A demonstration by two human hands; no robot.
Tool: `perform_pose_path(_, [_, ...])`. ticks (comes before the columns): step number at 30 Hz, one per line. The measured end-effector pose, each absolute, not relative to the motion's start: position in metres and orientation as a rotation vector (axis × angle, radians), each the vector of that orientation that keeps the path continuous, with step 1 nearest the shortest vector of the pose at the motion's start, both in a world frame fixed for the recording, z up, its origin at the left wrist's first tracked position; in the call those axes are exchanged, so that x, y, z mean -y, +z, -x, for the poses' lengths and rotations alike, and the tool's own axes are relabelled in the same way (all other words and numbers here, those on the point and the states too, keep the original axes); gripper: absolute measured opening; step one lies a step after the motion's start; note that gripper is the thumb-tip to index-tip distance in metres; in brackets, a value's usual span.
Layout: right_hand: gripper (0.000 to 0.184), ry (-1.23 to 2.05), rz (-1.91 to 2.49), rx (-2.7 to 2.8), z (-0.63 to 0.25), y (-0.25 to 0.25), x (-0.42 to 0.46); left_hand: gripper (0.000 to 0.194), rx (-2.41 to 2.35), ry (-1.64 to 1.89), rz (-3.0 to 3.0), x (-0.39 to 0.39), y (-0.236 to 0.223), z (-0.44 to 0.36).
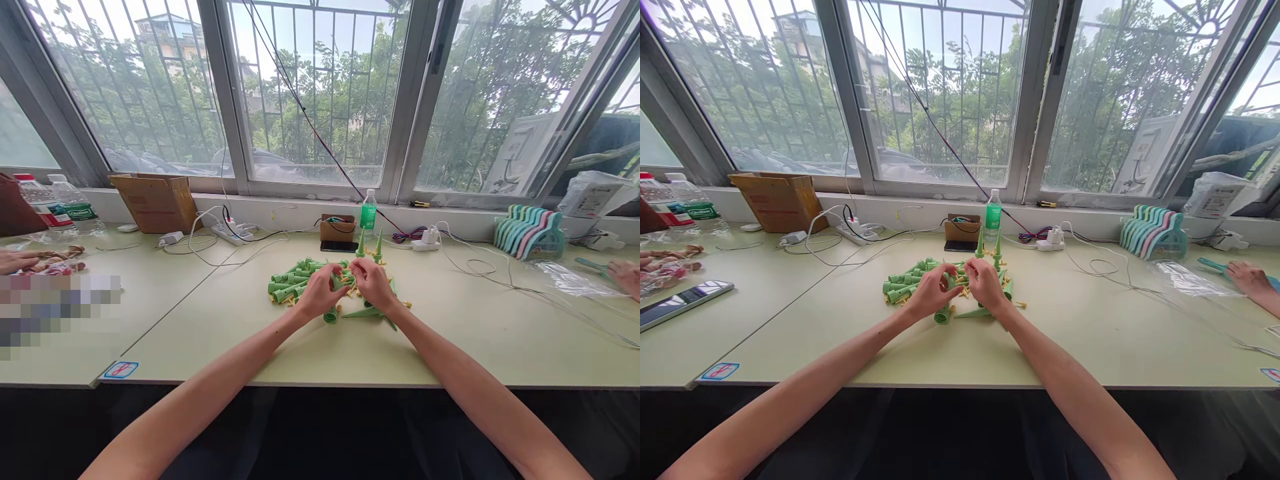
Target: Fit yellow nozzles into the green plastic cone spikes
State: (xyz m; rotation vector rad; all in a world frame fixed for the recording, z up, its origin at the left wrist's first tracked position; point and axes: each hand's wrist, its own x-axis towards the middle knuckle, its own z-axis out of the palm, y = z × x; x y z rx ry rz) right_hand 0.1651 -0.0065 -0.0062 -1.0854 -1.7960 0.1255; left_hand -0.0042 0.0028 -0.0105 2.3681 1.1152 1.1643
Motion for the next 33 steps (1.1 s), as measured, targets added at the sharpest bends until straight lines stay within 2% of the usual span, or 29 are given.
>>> perform_pose_path(14, [0.022,0.134,1.121,1.794,-0.1666,-0.0078,0.0048,0.023,-1.099,1.29,-2.36,-0.0042,-0.0129,0.0046])
perform_pose_path(33, [0.023,0.154,1.081,1.832,-0.164,-0.0086,0.0052,0.016,-1.035,1.366,-2.364,-0.0012,-0.0097,0.0037])
